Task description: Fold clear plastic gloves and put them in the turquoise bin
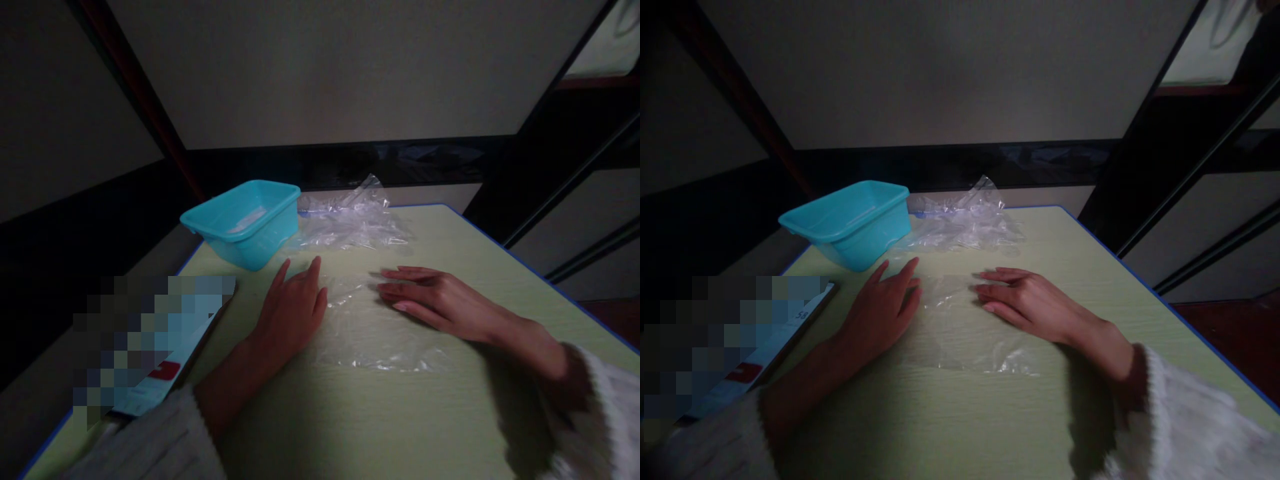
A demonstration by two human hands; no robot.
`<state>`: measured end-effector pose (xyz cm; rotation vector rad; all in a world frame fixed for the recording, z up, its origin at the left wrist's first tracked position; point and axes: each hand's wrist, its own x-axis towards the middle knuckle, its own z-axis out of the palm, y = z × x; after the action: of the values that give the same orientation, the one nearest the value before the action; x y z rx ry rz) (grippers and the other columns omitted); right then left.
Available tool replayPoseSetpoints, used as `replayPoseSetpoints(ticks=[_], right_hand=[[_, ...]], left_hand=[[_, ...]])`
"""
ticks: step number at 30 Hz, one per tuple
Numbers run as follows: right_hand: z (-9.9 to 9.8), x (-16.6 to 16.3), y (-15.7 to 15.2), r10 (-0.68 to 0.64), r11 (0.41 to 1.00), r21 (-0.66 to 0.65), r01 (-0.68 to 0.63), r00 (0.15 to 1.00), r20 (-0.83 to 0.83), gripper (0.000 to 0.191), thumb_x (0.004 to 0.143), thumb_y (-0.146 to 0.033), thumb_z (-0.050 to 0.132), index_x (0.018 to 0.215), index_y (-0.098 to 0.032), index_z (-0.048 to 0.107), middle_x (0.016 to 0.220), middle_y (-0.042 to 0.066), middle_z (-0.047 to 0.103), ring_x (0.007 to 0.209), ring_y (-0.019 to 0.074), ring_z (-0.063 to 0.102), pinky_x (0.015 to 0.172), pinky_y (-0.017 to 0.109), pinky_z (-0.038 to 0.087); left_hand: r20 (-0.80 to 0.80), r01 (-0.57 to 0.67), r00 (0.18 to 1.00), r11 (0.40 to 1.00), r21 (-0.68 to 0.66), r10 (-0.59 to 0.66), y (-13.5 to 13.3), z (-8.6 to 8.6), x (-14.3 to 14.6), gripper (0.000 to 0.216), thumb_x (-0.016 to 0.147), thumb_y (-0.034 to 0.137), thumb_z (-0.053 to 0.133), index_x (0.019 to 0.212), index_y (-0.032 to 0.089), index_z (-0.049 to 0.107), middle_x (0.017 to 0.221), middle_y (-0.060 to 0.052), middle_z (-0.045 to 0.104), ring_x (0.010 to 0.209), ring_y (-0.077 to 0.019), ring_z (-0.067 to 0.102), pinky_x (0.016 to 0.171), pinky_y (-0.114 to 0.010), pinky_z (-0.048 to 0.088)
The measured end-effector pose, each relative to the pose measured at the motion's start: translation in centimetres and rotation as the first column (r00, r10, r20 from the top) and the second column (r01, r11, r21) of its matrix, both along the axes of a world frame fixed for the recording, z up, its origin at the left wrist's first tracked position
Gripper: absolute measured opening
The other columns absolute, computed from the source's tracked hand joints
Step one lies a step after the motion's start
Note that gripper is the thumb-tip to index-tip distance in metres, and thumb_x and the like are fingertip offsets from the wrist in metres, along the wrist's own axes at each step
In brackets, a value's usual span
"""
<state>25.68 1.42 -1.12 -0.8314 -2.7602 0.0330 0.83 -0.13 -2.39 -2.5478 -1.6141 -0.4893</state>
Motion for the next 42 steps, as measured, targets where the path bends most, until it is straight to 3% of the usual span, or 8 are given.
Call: replayPoseSetpoints(ticks=[7,14,21,25,29,34,37,42], right_hand=[[0.1,-1.2,-1.3,0.156,0.984,-0.084,-0.16,0.986,-0.056,0.03,0.092,-0.023,0.037,0.11,-0.012,0.059,0.113,0.009,0.064,0.116,0.0201,0.051,0.102,0.041,0.037],[0.4,-2.3,-2.6,0.267,0.943,-0.179,-0.282,0.958,-0.104,0.03,0.09,-0.019,0.04,0.109,-0.008,0.059,0.113,0.013,0.064,0.118,0.0216,0.049,0.105,0.041,0.032],[1.2,-3.1,-3.4,0.249,0.819,-0.4,-0.41,0.884,-0.397,0.028,0.092,-0.021,0.04,0.104,-0.01,0.062,0.102,0.011,0.068,0.11,0.0186,0.055,0.097,0.036,0.041],[1.2,-2.5,-3.0,-0.038,0.816,-0.49,-0.306,0.818,-0.574,0.027,0.092,-0.026,0.042,0.109,-0.015,0.059,0.092,0.007,0.071,0.086,0.014,0.065,0.076,0.027,0.051],[0.8,-2.2,-2.3,-0.213,0.857,-0.491,-0.157,0.76,-0.614,0.022,0.091,-0.026,0.044,0.103,-0.018,0.061,0.091,0.004,0.071,0.084,0.0144,0.066,0.077,0.027,0.051],[0.1,-2.3,-1.6,-0.243,0.915,-0.403,0.019,0.824,-0.512,0.024,0.09,-0.023,0.042,0.109,-0.018,0.057,0.098,0.005,0.069,0.089,0.016,0.064,0.08,0.029,0.049],[-0.3,-2.2,-1.2,-0.23,0.937,-0.342,0.067,0.857,-0.462,0.027,0.091,-0.023,0.039,0.113,-0.018,0.054,0.102,0.005,0.068,0.094,0.0172,0.062,0.084,0.032,0.048],[-0.8,-2.2,-0.7,-0.136,0.96,-0.278,0.042,0.935,-0.328,0.032,0.093,-0.026,0.034,0.121,-0.019,0.049,0.117,0.006,0.062,0.11,0.0198,0.054,0.103,0.046,0.031]], left_hand=[[-0.004,-0.045,0.999,0.994,-0.098,0.045,0.1,-0.3,-0.1,0.044,0.089,0.021,0.034,0.13,0.008,0.031,0.115,-0.013,0.062,0.111,-0.0217,0.054,0.107,-0.05,0.019],[0.007,0.02,1.0,0.983,-0.182,-0.019,-0.1,-0.6,0.3,0.045,0.091,0.025,0.033,0.131,0.006,0.029,0.131,-0.017,0.048,0.126,-0.024,0.039,0.107,-0.057,0.01],[0.008,0.175,0.984,0.959,-0.223,-0.177,-0.4,-0.8,0.4,0.053,0.09,0.034,0.036,0.133,0.006,0.025,0.137,-0.02,0.039,0.132,-0.0272,0.027,0.106,-0.06,0.008],[0.029,0.298,0.953,0.92,-0.256,-0.301,-0.8,-0.7,0.7,0.056,0.088,0.038,0.04,0.134,0.009,0.025,0.139,-0.017,0.038,0.133,-0.0276,0.024,0.106,-0.058,0.01],[0.012,0.416,0.905,0.881,-0.227,-0.424,-1.3,-0.3,1.3,0.061,0.086,0.042,0.045,0.134,0.011,0.026,0.141,-0.015,0.035,0.135,-0.0288,0.018,0.107,-0.058,0.01],[0.049,0.413,0.91,0.911,-0.016,-0.412,-2.0,0.2,1.4,0.047,0.087,0.029,0.042,0.128,0.008,0.036,0.131,-0.017,0.047,0.127,-0.0251,0.037,0.108,-0.052,0.015],[0.109,0.47,0.874,0.881,0.06,-0.474,-2.9,0.3,1.5,0.035,0.088,0.024,0.039,0.118,0.008,0.048,0.12,-0.015,0.057,0.115,-0.0206,0.049,0.108,-0.043,0.023],[0.092,0.678,0.734,0.716,-0.168,-0.673,-4.5,0.1,2.2,0.056,0.088,0.044,0.042,0.129,0.007,0.038,0.141,-0.015,0.035,0.134,-0.0226,0.024,0.111,-0.04,0.018]])
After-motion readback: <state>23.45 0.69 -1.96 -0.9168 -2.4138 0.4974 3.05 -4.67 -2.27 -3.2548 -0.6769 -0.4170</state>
